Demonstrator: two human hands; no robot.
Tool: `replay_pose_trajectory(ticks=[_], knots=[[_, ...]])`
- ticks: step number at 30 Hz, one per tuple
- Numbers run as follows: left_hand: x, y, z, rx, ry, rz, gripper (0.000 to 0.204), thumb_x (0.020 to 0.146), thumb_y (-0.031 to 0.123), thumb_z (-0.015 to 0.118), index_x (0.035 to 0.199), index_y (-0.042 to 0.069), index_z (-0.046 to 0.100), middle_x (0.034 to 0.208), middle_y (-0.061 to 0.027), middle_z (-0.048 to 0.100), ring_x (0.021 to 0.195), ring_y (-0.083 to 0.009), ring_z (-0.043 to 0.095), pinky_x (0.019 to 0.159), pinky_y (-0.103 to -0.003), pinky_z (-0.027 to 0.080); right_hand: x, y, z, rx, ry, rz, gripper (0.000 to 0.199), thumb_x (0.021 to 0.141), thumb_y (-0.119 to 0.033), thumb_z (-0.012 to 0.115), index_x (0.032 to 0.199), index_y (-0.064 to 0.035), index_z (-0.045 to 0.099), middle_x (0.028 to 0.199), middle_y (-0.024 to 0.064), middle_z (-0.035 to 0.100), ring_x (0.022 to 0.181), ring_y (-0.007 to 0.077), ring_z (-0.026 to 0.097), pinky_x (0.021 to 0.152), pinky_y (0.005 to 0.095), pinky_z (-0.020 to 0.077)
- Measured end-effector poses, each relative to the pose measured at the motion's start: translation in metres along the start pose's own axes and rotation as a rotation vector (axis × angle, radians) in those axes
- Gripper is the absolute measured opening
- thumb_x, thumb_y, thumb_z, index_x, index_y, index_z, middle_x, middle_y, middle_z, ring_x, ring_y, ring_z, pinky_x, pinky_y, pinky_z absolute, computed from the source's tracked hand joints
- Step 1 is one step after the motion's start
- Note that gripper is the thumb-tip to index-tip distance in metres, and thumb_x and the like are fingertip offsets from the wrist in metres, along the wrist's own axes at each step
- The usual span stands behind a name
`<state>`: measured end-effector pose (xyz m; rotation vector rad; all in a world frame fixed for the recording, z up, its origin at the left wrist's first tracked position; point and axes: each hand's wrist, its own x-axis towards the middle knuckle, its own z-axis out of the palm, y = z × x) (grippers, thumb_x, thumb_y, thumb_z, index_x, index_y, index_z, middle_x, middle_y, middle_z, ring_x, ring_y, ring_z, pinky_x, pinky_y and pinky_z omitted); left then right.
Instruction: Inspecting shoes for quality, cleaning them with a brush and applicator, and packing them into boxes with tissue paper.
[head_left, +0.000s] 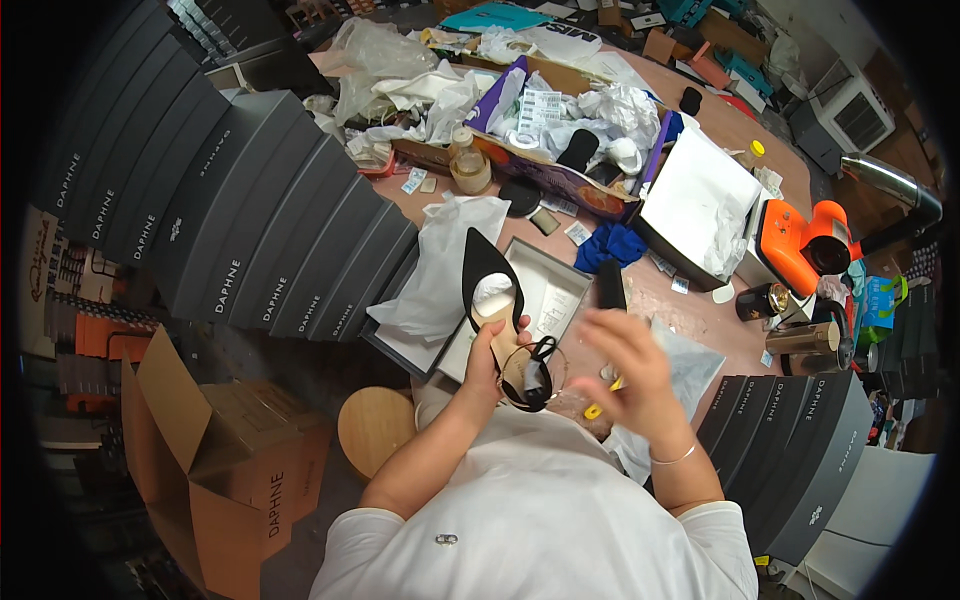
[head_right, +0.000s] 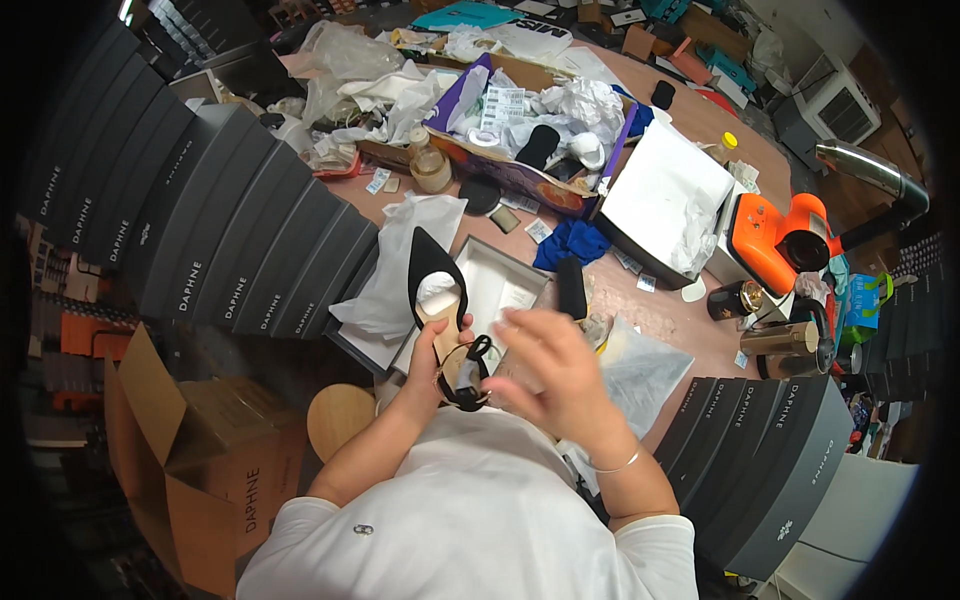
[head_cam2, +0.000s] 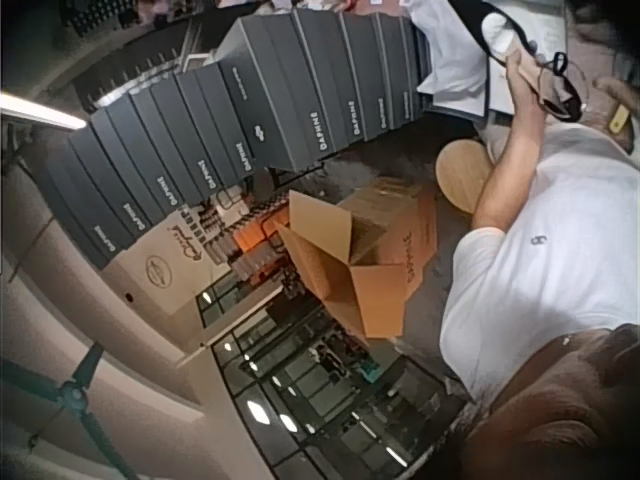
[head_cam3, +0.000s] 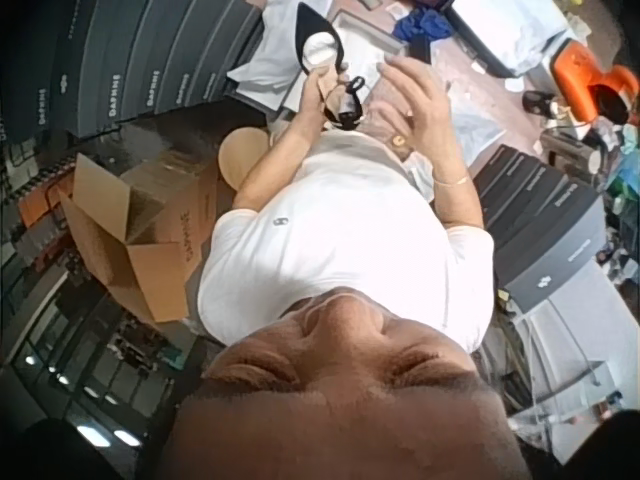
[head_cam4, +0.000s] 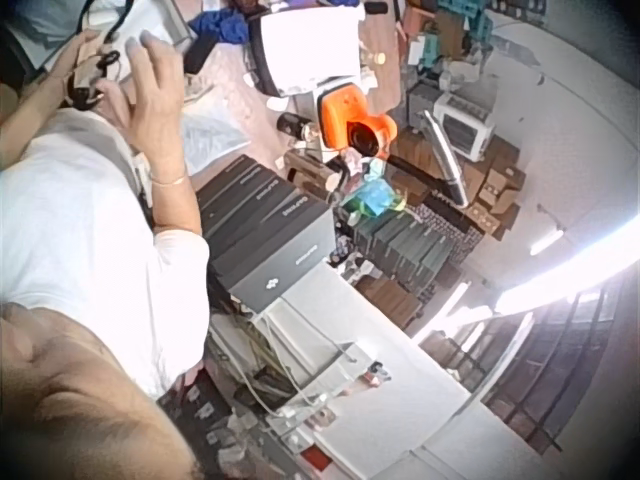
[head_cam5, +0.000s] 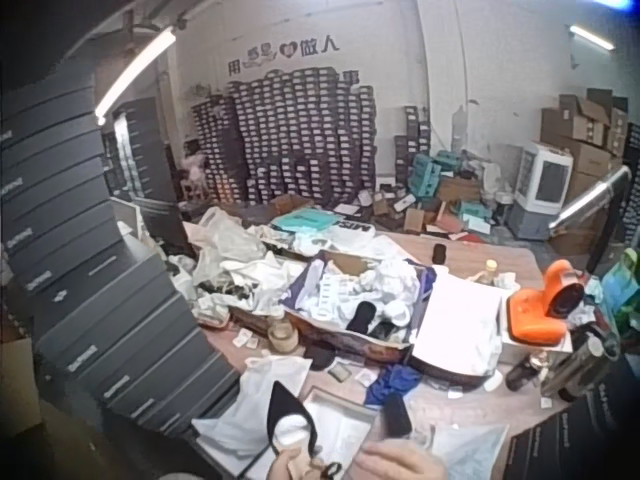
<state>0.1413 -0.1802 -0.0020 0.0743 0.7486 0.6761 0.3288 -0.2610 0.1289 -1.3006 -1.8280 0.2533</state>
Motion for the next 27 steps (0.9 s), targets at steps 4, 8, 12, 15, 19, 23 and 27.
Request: replay_pose_trajectory(ticks=[4, 8, 12, 15, 19, 23, 27], knots=[[-0.004, 0.013, 0.006, 0.014, -0.032, -0.065, 0.033, 0.088, 0.031, 0.048, 0.106, 0.004, 0.052, 0.074, -0.0036, 0.053, 0.074, -0.0179, 0.057, 0.067, -0.028, 0.05, -0.04, 0.039, -0.007, 0.337, -0.019, 0.429, 0.072, 0.069, -0.035, 0.081, 0.126, -0.0012, 0.053, 0.125, 0.0149, 0.055, 0.108, 0.0256, 0.055, 0.086, 0.0349, 0.0465], [0.003, 0.007, 0.006, 0.194, 0.028, 0.085, 0.031, 0.088, 0.028, 0.049, 0.104, 0.002, 0.055, 0.078, -0.0061, 0.057, 0.076, -0.0184, 0.059, 0.067, -0.029, 0.051, -0.031, 0.008, 0.028, 0.184, -0.374, 0.345, 0.098, 0.064, -0.046, 0.083, 0.14, -0.0041, 0.039, 0.137, 0.0264, 0.042, 0.118, 0.036, 0.051, 0.094, 0.0413, 0.0454], [0.013, -0.026, 0.012, 0.28, 0.162, 0.331, 0.025, 0.091, 0.016, 0.051, 0.11, 0.0, 0.054, 0.092, -0.0089, 0.061, 0.086, -0.0192, 0.061, 0.079, -0.032, 0.051, -0.036, 0.017, 0.083, 0.035, -0.618, 0.478, 0.108, 0.061, -0.035, 0.084, 0.147, -0.0051, 0.026, 0.131, 0.0306, 0.045, 0.114, 0.0403, 0.052, 0.095, 0.0421, 0.0445], [0.019, -0.033, 0.006, 0.529, 0.043, 0.352, 0.035, 0.092, 0.012, 0.055, 0.124, 0.001, 0.045, 0.111, -0.0082, 0.057, 0.103, -0.016, 0.055, 0.091, -0.031, 0.045, -0.059, 0.054, 0.082, 0.33, -0.567, 0.657, 0.096, 0.064, -0.019, 0.075, 0.146, -0.004, 0.027, 0.122, 0.024, 0.053, 0.111, 0.0329, 0.056, 0.094, 0.0373, 0.0442], [0.042, 0.055, 0.008, 1.311, -0.233, 0.52, 0.049, 0.088, 0.017, 0.067, 0.131, 0.002, 0.05, 0.104, -0.0045, 0.059, 0.099, -0.0103, 0.054, 0.087, -0.025, 0.045, -0.078, 0.078, 0.048, 0.676, -0.442, 0.797, 0.091, 0.064, -0.017, 0.074, 0.143, -0.0004, 0.032, 0.123, 0.0154, 0.054, 0.114, 0.0247, 0.053, 0.098, 0.0325, 0.0408], [0.103, 0.192, 0.037, 1.494, 0.174, 0.633, 0.039, 0.096, 0.027, 0.05, 0.128, 0.003, 0.052, 0.076, -0.0103, 0.063, 0.057, -0.0139, 0.058, 0.055, -0.029, 0.049, -0.086, 0.093, 0.031, 0.997, -0.293, 0.894, 0.085, 0.063, -0.017, 0.072, 0.138, 0.0025, 0.039, 0.126, 0.0119, 0.053, 0.117, 0.0208, 0.051, 0.102, 0.0311, 0.0377], [0.191, 0.252, 0.008, 1.771, 0.394, 0.155, 0.055, 0.098, 0.046, 0.034, 0.111, -0.002, 0.057, 0.071, -0.0148, 0.064, 0.052, -0.0227, 0.06, 0.047, -0.035, 0.049, -0.051, 0.088, 0.028, 1.277, -0.129, 0.868, 0.087, 0.057, -0.035, 0.074, 0.131, 0.0028, 0.047, 0.124, 0.0151, 0.056, 0.115, 0.0226, 0.055, 0.102, 0.0337, 0.0386]])
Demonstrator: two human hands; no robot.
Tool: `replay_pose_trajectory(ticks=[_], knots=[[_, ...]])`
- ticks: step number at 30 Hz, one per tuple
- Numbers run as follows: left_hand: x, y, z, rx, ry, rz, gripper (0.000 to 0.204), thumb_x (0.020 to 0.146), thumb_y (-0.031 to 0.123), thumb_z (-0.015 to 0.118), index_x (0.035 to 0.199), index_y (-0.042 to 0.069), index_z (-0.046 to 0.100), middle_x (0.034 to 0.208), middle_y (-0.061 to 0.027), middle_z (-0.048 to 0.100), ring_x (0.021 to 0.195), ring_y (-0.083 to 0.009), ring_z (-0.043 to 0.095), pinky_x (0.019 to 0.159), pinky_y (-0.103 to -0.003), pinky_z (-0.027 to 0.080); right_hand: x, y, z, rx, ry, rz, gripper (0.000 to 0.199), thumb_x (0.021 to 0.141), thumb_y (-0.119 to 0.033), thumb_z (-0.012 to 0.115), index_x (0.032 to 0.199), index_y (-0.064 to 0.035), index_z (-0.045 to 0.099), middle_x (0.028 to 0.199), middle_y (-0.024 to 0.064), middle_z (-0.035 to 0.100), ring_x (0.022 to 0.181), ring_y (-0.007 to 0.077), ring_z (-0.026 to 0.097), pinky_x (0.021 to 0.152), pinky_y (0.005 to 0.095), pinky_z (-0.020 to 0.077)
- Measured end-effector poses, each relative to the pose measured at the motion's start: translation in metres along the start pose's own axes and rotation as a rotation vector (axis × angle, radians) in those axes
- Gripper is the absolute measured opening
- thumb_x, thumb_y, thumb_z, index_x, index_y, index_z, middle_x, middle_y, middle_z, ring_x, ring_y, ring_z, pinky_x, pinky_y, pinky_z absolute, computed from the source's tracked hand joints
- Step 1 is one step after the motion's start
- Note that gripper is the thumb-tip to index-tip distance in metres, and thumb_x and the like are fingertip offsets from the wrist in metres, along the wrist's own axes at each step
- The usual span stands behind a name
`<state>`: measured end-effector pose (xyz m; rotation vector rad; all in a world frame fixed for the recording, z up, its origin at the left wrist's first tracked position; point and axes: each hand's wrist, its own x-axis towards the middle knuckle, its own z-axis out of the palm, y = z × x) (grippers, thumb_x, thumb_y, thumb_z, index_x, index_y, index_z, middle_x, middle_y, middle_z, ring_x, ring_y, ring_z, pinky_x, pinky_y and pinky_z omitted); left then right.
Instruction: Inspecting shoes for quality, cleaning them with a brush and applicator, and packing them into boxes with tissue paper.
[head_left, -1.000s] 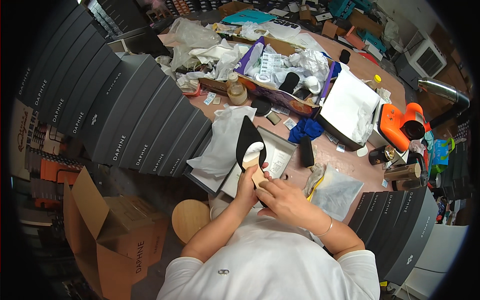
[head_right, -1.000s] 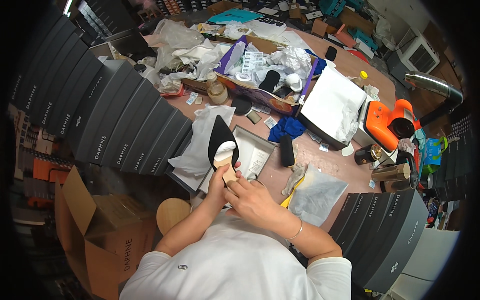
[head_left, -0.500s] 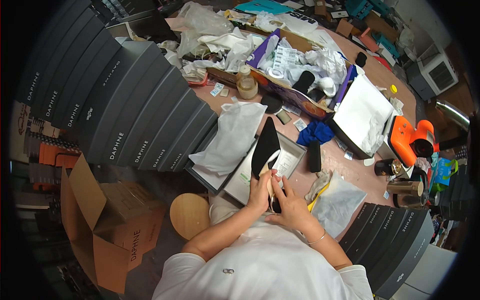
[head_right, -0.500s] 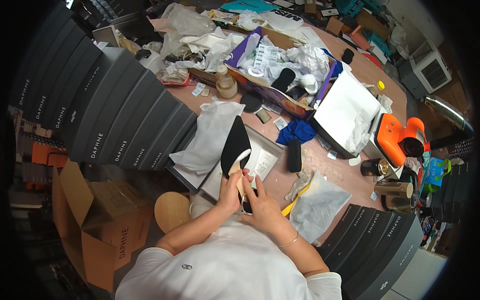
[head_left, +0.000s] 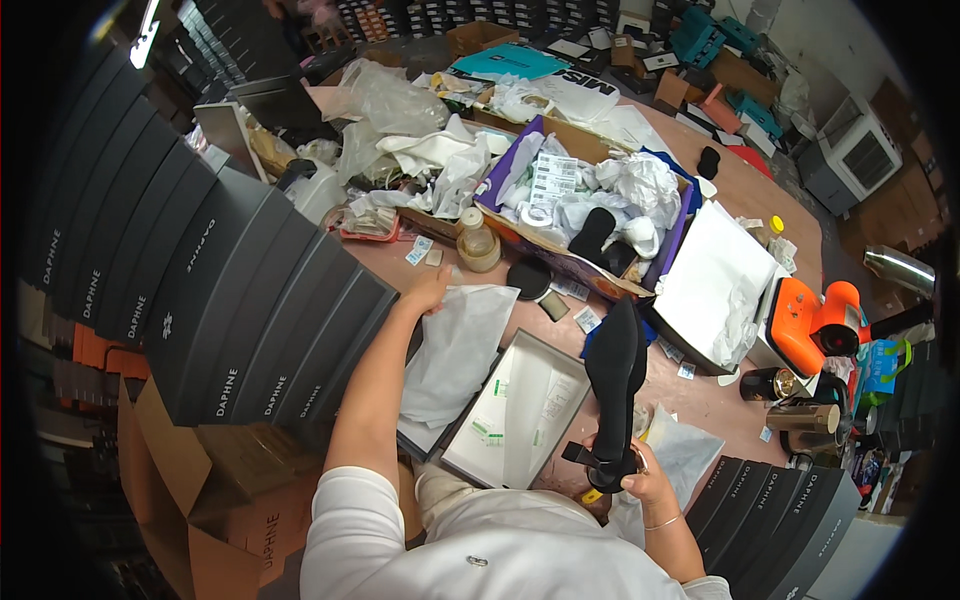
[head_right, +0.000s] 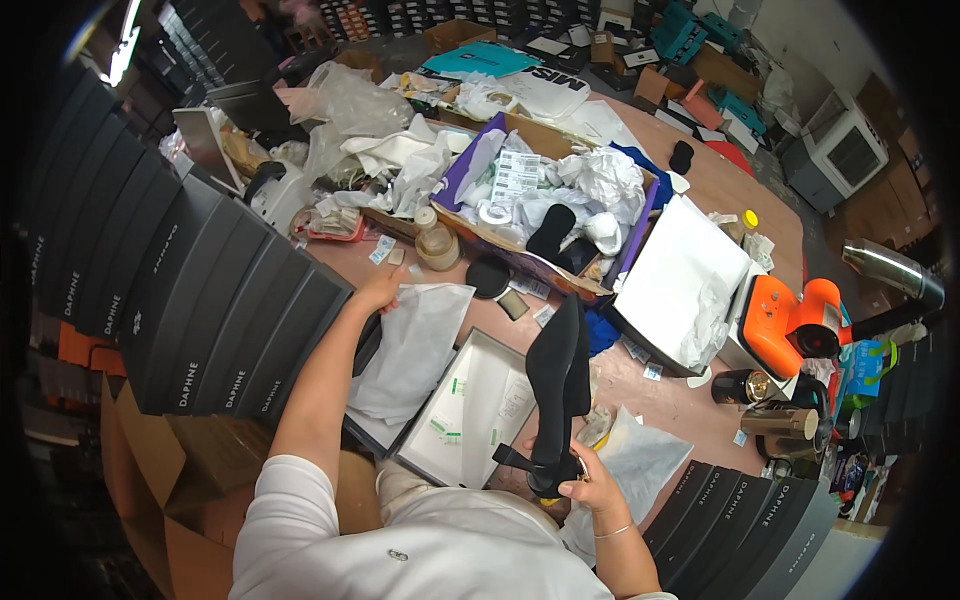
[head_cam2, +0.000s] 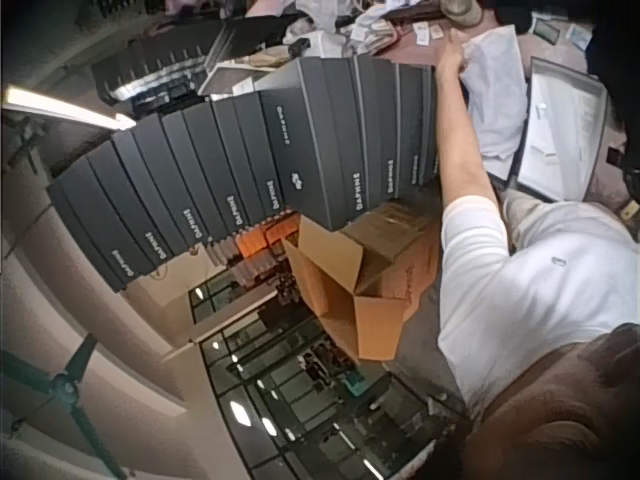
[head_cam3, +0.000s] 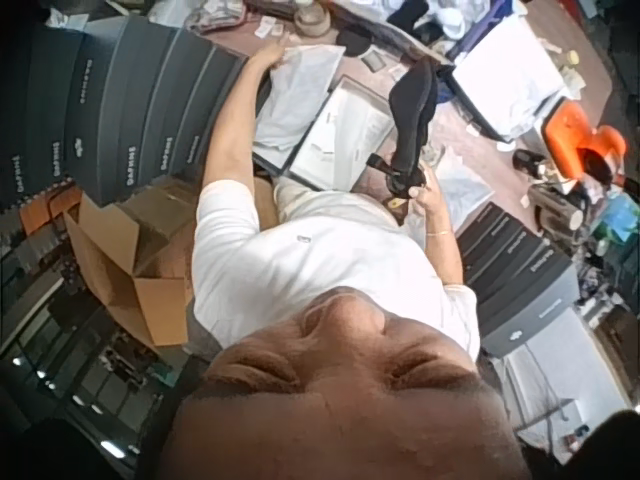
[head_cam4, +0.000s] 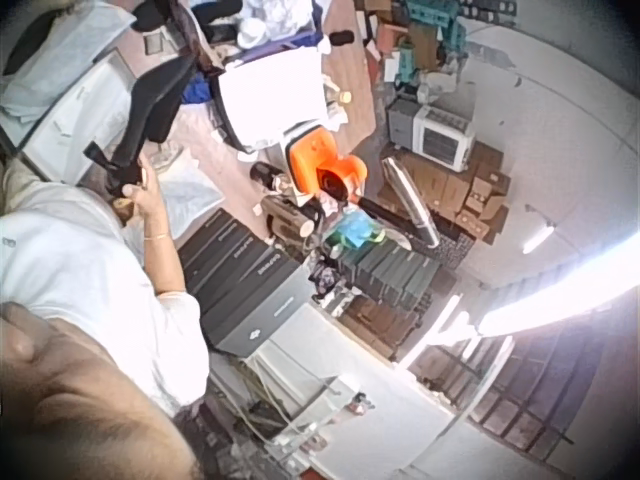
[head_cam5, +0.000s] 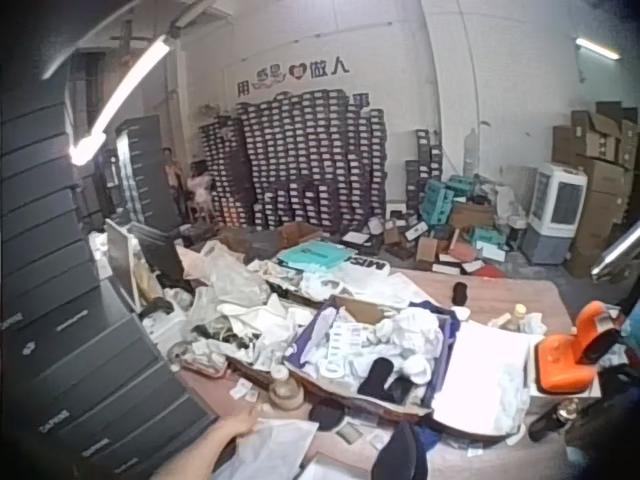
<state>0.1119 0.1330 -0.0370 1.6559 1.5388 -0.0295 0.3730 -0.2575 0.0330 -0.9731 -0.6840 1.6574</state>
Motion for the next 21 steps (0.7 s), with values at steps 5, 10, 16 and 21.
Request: replay_pose_trajectory(ticks=[5, 10, 16, 21], knots=[[0.017, -0.021, 0.044, 0.062, -0.013, -0.082, 0.049, 0.094, 0.04, 0.046, 0.086, -0.005, 0.062, 0.063, -0.0141, 0.063, 0.048, -0.0219, 0.059, 0.046, -0.034, 0.05, 0.009, 0.016, -0.008, 0.409, -0.026, -0.132, 0.112, 0.057, -0.037, 0.074, 0.149, -0.0056, 0.02, 0.13, 0.0125, 0.05, 0.115, 0.0237, 0.055, 0.1, 0.0335, 0.0422], [-0.069, 0.021, 0.016, -0.125, 0.35, 0.429, 0.017, 0.079, 0.015, 0.071, 0.083, 0.0, 0.064, 0.063, -0.005, 0.062, 0.053, -0.0125, 0.055, 0.055, -0.027, 0.049, 0.005, 0.027, -0.015, 0.704, -0.345, -0.206, 0.098, 0.057, -0.04, 0.072, 0.139, -0.0048, 0.033, 0.115, 0.0233, 0.058, 0.096, 0.0344, 0.062, 0.087, 0.0439, 0.0491], [-0.167, 0.043, 0.042, -0.618, 0.24, 0.697, 0.044, 0.077, -0.002, 0.064, 0.119, 0.003, 0.054, 0.102, -0.0065, 0.062, 0.079, -0.0099, 0.059, 0.066, -0.024, 0.049, 0.0, 0.03, 0.008, 0.787, -0.403, -0.241, 0.084, 0.06, -0.043, 0.07, 0.127, -0.0003, 0.044, 0.107, 0.0255, 0.06, 0.077, 0.0324, 0.06, 0.066, 0.0404, 0.0447], [-0.193, 0.029, 0.083, -0.638, 0.21, 0.543, 0.031, 0.08, -0.001, 0.058, 0.11, 0.001, 0.065, 0.092, -0.0044, 0.066, 0.075, -0.006, 0.054, 0.063, -0.021, 0.043, -0.019, 0.025, 0.01, 0.699, -0.539, -0.169, 0.092, 0.062, -0.04, 0.069, 0.138, 0.0001, 0.036, 0.117, 0.0248, 0.056, 0.09, 0.0333, 0.061, 0.077, 0.0407, 0.049]])
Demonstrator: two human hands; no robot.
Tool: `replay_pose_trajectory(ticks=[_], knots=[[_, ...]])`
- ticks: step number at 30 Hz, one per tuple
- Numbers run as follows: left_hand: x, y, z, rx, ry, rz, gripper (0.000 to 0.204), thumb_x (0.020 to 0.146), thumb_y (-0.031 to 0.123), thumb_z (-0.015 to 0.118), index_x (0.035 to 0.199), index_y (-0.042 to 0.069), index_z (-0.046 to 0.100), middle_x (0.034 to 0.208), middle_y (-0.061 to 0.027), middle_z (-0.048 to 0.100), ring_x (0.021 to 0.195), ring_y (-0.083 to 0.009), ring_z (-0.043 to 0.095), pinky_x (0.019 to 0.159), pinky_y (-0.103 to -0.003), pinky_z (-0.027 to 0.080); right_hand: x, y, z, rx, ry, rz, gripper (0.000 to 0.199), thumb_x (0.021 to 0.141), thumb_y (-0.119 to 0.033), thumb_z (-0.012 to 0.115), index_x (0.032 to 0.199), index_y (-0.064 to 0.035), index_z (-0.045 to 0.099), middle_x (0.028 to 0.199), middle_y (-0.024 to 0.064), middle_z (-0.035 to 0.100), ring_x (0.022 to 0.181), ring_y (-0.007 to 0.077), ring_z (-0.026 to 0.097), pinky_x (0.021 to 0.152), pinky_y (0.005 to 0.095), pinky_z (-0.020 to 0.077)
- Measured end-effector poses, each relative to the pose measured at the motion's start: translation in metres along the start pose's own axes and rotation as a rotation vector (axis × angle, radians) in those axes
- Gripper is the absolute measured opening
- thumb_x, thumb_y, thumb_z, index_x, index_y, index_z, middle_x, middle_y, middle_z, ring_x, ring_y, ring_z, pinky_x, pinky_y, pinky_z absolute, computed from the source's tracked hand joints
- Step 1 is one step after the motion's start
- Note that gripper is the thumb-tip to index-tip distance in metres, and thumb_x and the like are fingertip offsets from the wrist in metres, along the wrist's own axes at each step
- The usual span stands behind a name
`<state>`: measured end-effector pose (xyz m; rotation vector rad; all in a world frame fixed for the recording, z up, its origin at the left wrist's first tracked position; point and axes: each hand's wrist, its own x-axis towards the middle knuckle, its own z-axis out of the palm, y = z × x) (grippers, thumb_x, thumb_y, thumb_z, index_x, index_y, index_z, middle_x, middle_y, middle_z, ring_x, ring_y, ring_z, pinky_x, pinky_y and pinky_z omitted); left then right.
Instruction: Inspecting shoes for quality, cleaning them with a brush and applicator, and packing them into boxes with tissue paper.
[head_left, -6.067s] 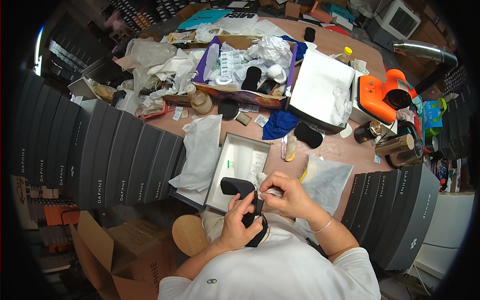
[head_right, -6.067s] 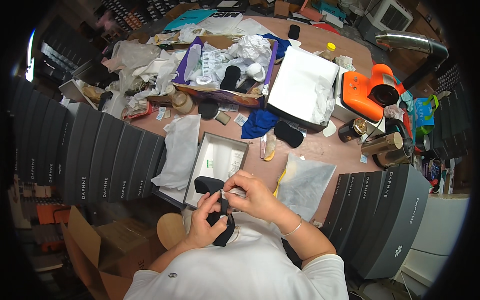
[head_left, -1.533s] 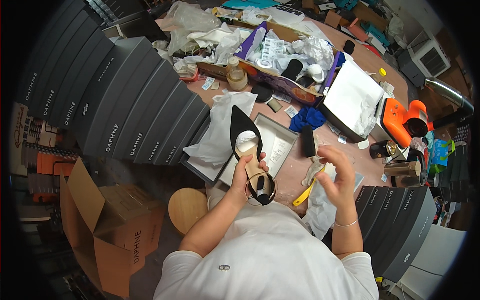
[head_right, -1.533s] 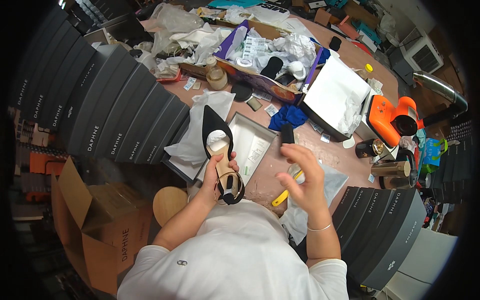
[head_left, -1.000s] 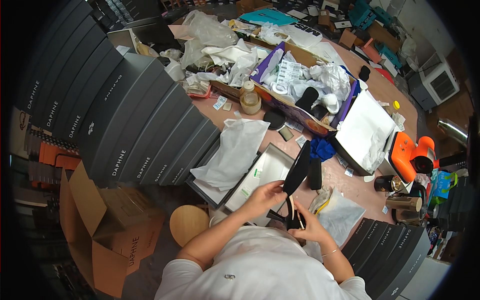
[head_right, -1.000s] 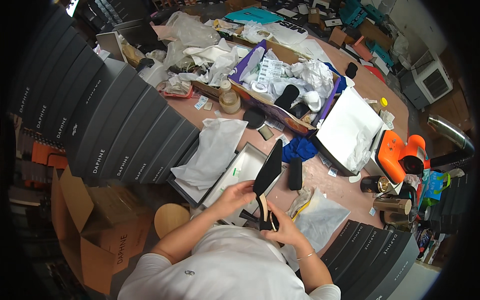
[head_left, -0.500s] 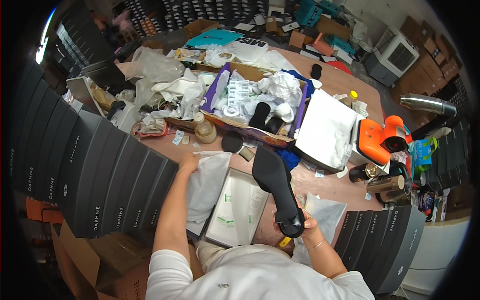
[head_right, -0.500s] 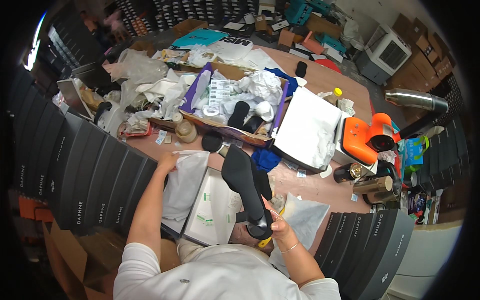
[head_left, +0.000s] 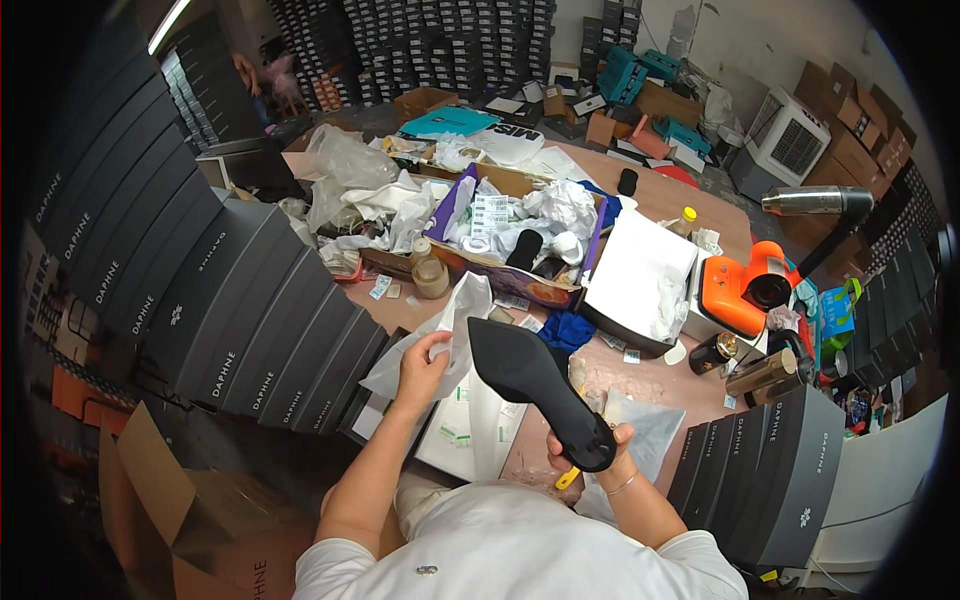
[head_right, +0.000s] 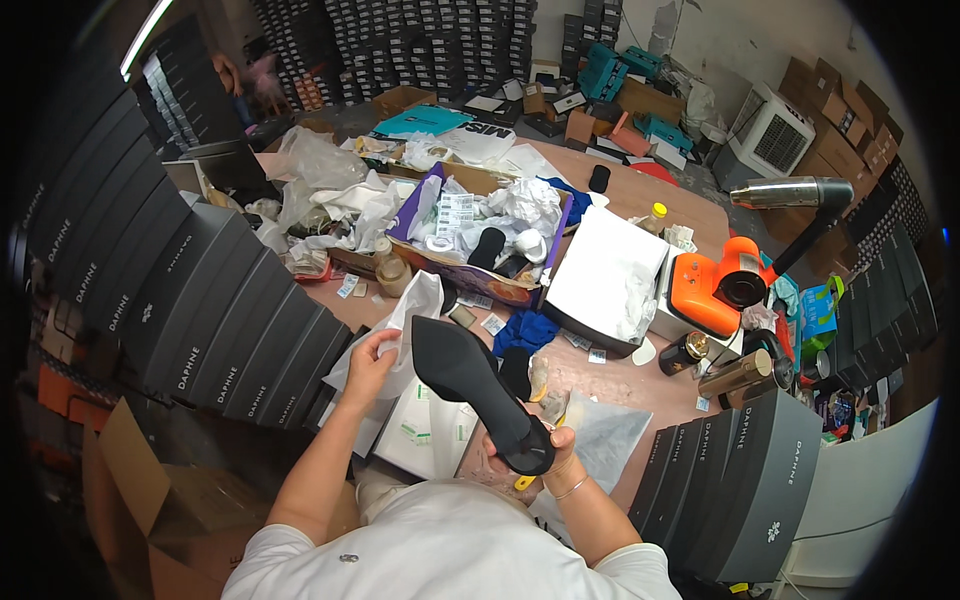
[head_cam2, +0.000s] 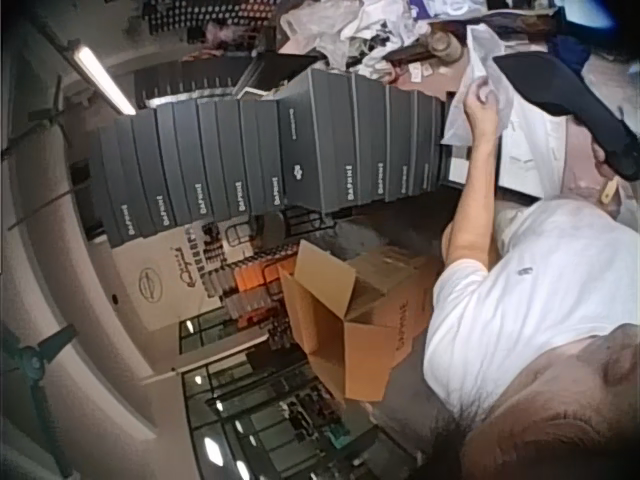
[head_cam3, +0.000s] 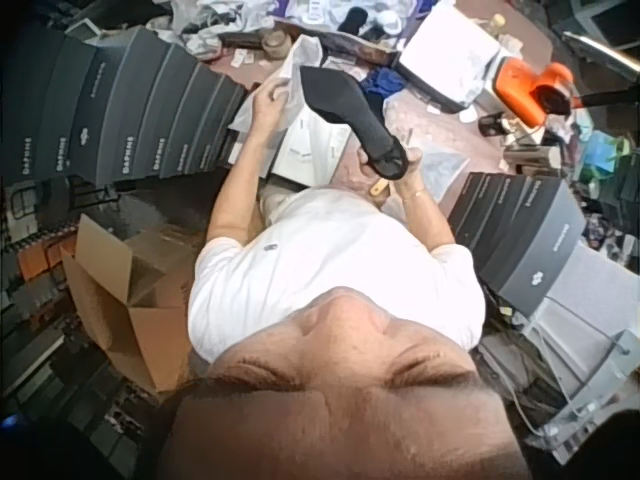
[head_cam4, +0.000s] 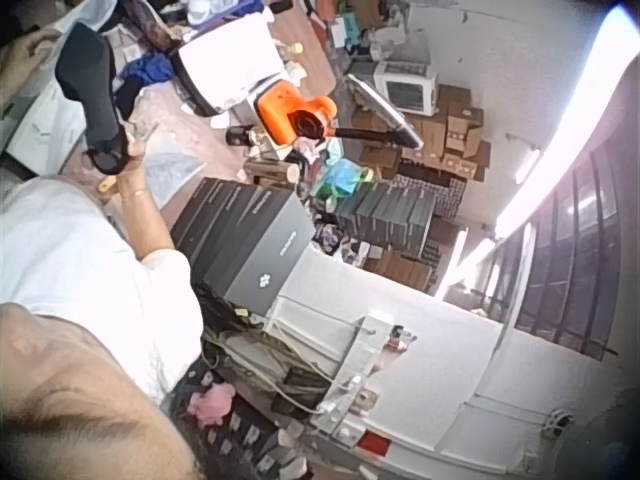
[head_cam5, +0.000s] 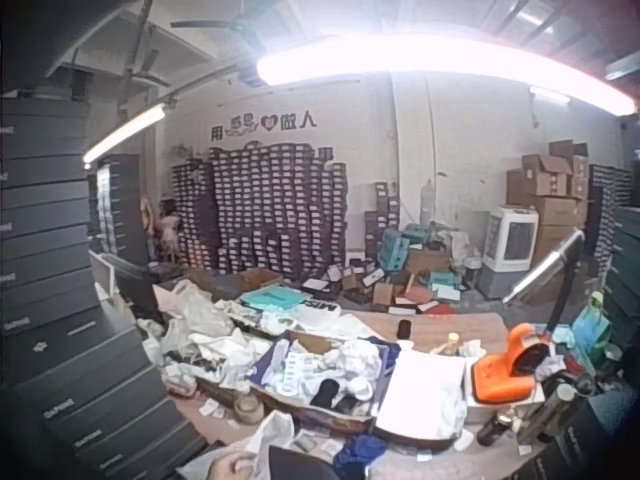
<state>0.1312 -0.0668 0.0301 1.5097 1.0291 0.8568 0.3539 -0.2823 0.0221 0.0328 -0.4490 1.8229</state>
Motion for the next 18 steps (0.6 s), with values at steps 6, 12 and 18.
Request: replay_pose_trajectory(ticks=[6, 12, 18], knots=[[-0.079, 0.01, 0.015, -0.828, 0.003, 0.0, 0.013, 0.086, 0.001, 0.062, 0.099, -0.001, 0.065, 0.094, -0.0042, 0.065, 0.083, -0.009, 0.059, 0.08, -0.022, 0.047, -0.007, 0.01, 0.003, -0.215, 0.35, 0.235, 0.095, 0.068, -0.03, 0.065, 0.147, -0.0044, 0.021, 0.122, 0.0174, 0.054, 0.105, 0.0305, 0.06, 0.091, 0.0472, 0.0493], [-0.094, 0.016, -0.04, 0.22, -0.057, 0.135, 0.027, 0.085, 0.008, 0.067, 0.11, 0.0, 0.064, 0.096, -0.0108, 0.064, 0.089, -0.0145, 0.063, 0.081, -0.029, 0.05, -0.024, 0.013, -0.013, -0.387, 0.266, 0.467, 0.086, 0.078, -0.023, 0.065, 0.149, -0.0017, 0.021, 0.137, 0.0139, 0.046, 0.114, 0.0201, 0.054, 0.1, 0.0295, 0.0407], [-0.112, 0.049, -0.014, 0.255, 0.139, 0.316, 0.014, 0.085, 0.012, 0.068, 0.094, 0.0, 0.068, 0.079, -0.0058, 0.06, 0.066, -0.0133, 0.054, 0.056, -0.026, 0.042, 0.01, 0.031, 0.0, -0.222, 0.175, 0.447, 0.086, 0.08, -0.023, 0.068, 0.149, -0.0048, 0.022, 0.135, 0.0114, 0.048, 0.113, 0.0192, 0.055, 0.095, 0.0298, 0.0448]])
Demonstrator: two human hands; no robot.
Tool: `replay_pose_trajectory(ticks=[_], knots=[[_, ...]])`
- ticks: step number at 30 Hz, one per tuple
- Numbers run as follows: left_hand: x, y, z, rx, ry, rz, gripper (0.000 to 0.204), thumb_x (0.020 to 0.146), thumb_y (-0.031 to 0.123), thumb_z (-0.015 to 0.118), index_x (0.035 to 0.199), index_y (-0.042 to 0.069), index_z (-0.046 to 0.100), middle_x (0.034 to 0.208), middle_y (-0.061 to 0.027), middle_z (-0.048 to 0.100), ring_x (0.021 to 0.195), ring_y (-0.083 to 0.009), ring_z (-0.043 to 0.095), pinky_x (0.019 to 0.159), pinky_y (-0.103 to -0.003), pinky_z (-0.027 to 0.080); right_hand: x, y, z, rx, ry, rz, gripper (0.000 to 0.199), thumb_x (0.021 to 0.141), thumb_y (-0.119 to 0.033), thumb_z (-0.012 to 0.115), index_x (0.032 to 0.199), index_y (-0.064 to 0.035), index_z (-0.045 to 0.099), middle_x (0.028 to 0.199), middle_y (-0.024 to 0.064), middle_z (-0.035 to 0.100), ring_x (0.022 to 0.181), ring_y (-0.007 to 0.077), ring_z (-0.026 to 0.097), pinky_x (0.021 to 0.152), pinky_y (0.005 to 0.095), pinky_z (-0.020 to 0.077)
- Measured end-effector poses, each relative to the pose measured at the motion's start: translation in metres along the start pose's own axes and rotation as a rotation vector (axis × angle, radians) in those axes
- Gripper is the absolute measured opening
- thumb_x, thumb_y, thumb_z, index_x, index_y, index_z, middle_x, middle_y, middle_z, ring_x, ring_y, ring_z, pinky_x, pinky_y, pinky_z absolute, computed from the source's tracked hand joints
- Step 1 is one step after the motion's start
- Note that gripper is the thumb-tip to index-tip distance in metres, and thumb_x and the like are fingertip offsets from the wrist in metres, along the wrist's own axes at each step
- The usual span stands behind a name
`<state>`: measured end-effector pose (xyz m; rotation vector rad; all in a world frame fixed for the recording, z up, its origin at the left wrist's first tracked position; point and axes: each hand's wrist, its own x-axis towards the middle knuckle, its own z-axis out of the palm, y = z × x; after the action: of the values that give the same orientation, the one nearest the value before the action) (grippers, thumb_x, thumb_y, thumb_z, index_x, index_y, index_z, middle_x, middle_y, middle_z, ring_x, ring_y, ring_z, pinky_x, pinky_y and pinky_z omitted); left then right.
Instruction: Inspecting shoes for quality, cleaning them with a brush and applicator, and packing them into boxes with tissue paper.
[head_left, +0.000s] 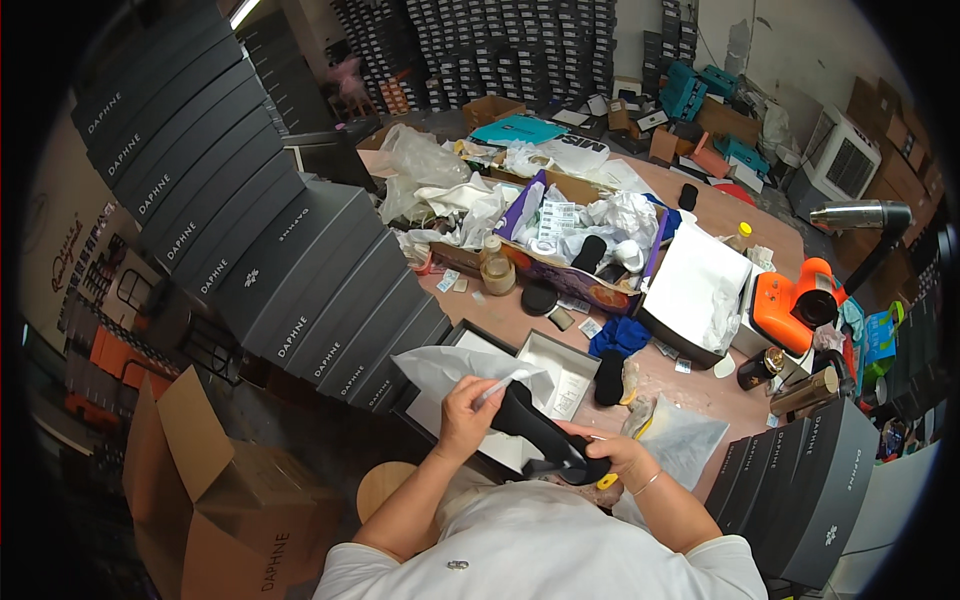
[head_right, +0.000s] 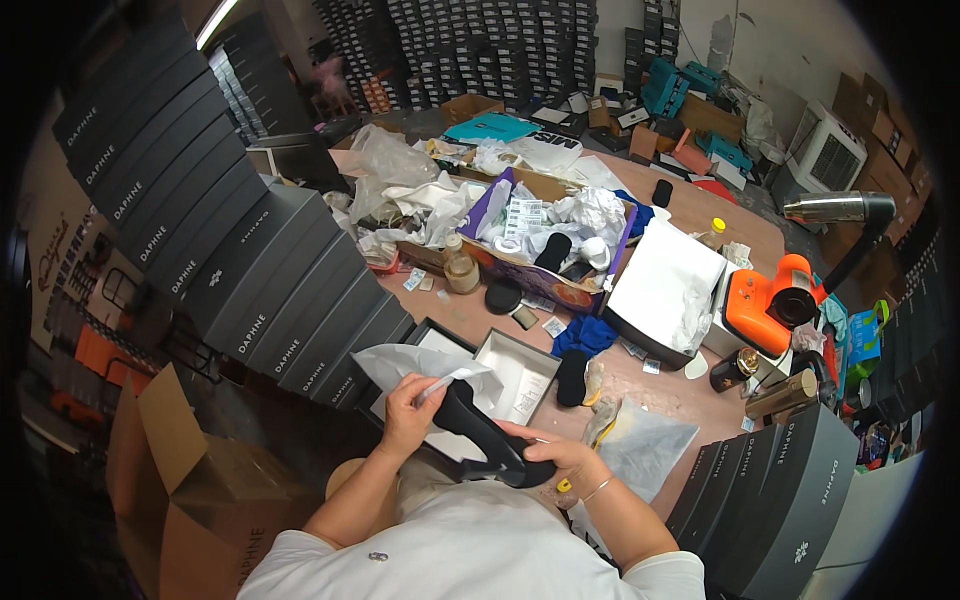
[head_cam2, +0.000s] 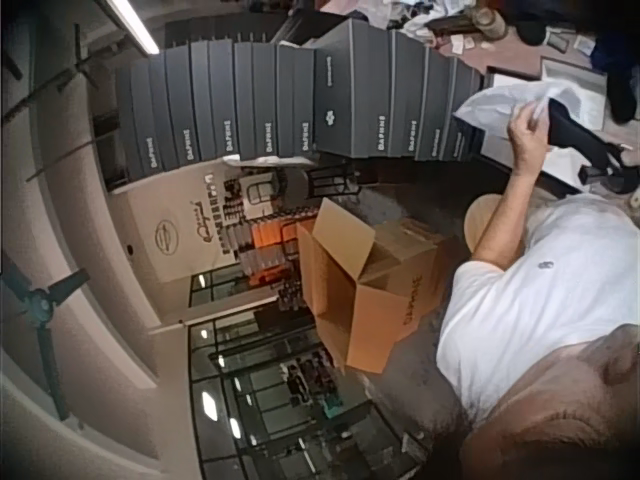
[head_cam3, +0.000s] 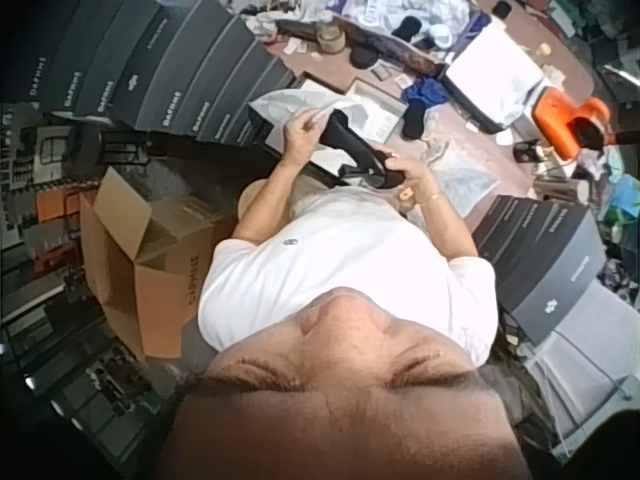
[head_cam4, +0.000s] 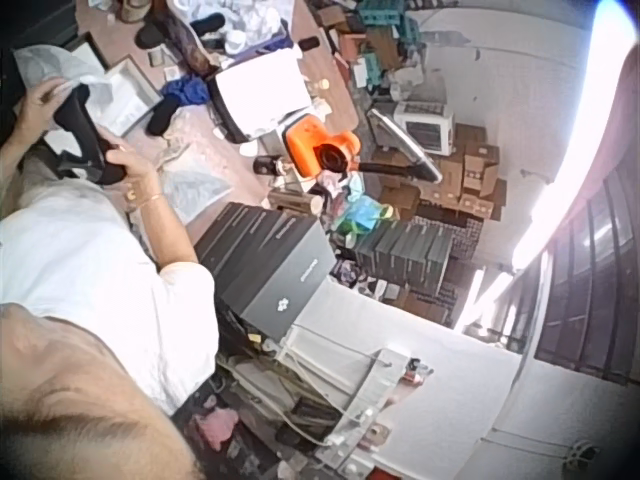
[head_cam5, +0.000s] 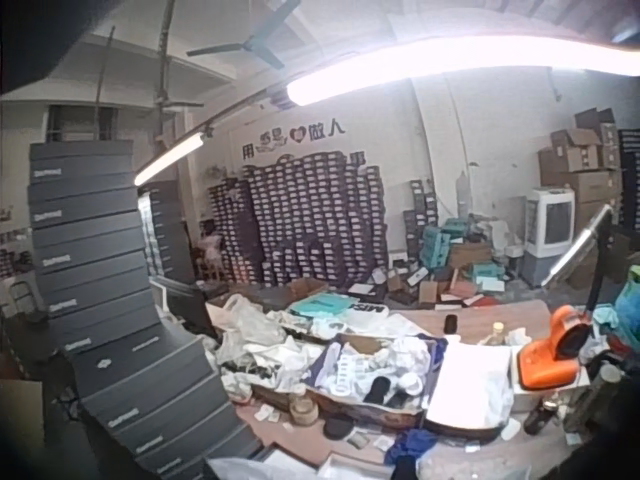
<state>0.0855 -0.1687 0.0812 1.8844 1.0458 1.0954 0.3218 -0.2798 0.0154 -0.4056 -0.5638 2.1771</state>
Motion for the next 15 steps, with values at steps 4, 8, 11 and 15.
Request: replay_pose_trajectory(ticks=[4, 8, 11, 15], knots=[[-0.006, 0.037, -0.002, 0.09, 0.033, 0.247, 0.018, 0.078, 0.002, 0.071, 0.097, 0.005, 0.069, 0.077, -0.005, 0.059, 0.058, -0.0157, 0.055, 0.051, -0.028, 0.044, 0.047, 0.002, 0.046, -0.002, 0.304, -0.174, 0.084, 0.082, -0.018, 0.066, 0.15, -0.0075, 0.019, 0.136, 0.0084, 0.045, 0.117, 0.0176, 0.05, 0.098, 0.0291, 0.0416], [0.0, 0.032, -0.002, 0.182, -0.015, 0.557, 0.032, 0.071, -0.001, 0.071, 0.101, 0.008, 0.071, 0.078, -0.0038, 0.057, 0.059, -0.0189, 0.057, 0.052, -0.03, 0.046, 0.058, -0.001, 0.067, -0.542, 0.482, -0.216, 0.07, 0.086, -0.023, 0.061, 0.145, -0.0029, 0.028, 0.136, 0.0143, 0.044, 0.122, 0.0186, 0.045, 0.101, 0.0294, 0.0377], [-0.013, 0.022, 0.011, 0.146, -0.106, 0.576, 0.034, 0.069, -0.001, 0.072, 0.102, 0.008, 0.071, 0.078, -0.004, 0.057, 0.061, -0.0192, 0.057, 0.053, -0.03, 0.047, 0.053, -0.001, 0.043, -0.341, 0.436, -0.189, 0.048, 0.089, -0.033, 0.056, 0.127, -0.0045, 0.049, 0.121, 0.013, 0.057, 0.111, 0.0182, 0.054, 0.093, 0.0311, 0.0454], [-0.021, 0.017, 0.023, 0.09, -0.133, 0.494, 0.035, 0.068, -0.002, 0.072, 0.102, 0.008, 0.071, 0.081, -0.0046, 0.057, 0.064, -0.0191, 0.058, 0.054, -0.03, 0.047, 0.056, 0.012, 0.048, 0.533, 0.469, -0.429, 0.048, 0.092, -0.043, 0.052, 0.126, -0.0094, 0.052, 0.122, 0.0091, 0.058, 0.11, 0.0222, 0.058, 0.088, 0.0405, 0.0509]])
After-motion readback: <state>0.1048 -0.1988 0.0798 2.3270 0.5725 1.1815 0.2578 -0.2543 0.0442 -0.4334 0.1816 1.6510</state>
